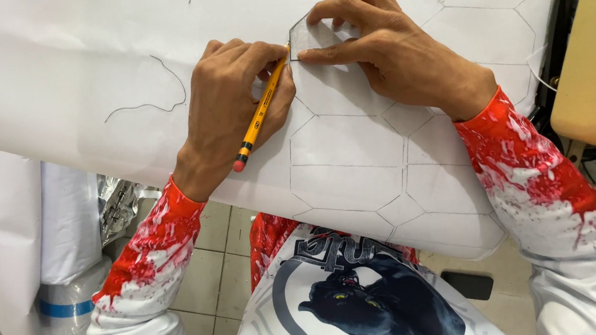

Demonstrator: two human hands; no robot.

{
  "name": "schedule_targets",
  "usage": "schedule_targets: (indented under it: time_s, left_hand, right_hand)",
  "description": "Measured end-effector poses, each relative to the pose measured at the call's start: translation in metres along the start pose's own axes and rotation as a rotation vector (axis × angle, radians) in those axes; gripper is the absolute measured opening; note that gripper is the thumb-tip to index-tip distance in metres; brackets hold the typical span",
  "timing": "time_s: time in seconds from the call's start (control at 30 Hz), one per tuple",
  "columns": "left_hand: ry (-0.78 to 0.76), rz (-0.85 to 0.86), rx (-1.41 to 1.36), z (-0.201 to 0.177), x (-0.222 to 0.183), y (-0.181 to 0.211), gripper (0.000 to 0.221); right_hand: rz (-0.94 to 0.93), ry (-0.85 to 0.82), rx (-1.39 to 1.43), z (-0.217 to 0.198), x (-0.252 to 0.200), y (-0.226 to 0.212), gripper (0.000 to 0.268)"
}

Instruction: Tracing a small geometric template onto a large paper pattern sheet using a pencil.

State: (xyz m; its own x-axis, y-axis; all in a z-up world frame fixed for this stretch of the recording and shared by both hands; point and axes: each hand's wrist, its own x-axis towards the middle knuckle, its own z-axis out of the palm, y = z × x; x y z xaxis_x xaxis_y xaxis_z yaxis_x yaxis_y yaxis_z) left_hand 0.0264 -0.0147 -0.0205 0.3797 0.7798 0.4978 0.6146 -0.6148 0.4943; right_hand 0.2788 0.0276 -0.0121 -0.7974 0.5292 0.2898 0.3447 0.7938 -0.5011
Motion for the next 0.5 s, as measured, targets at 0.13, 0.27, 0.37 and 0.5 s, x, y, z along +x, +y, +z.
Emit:
schedule_targets:
  time_s: [0.13, 0.27, 0.37, 0.5]
  left_hand:
    - [-0.007, 0.021, 0.002, 0.001, 0.007, -0.004, 0.010]
    - [-0.009, 0.010, -0.014, 0.000, 0.009, -0.003, 0.010]
    - [-0.011, 0.010, -0.016, -0.003, 0.008, 0.000, 0.011]
    - [-0.017, -0.019, -0.052, -0.006, 0.003, 0.008, 0.010]
  right_hand:
    - [0.001, -0.005, -0.007, 0.000, 0.001, -0.001, 0.063]
    - [-0.005, 0.003, -0.009, 0.000, 0.001, -0.001, 0.061]
    - [0.011, -0.002, -0.016, 0.000, 0.001, -0.001, 0.058]
    - [0.001, -0.001, -0.007, 0.000, 0.001, 0.000, 0.057]
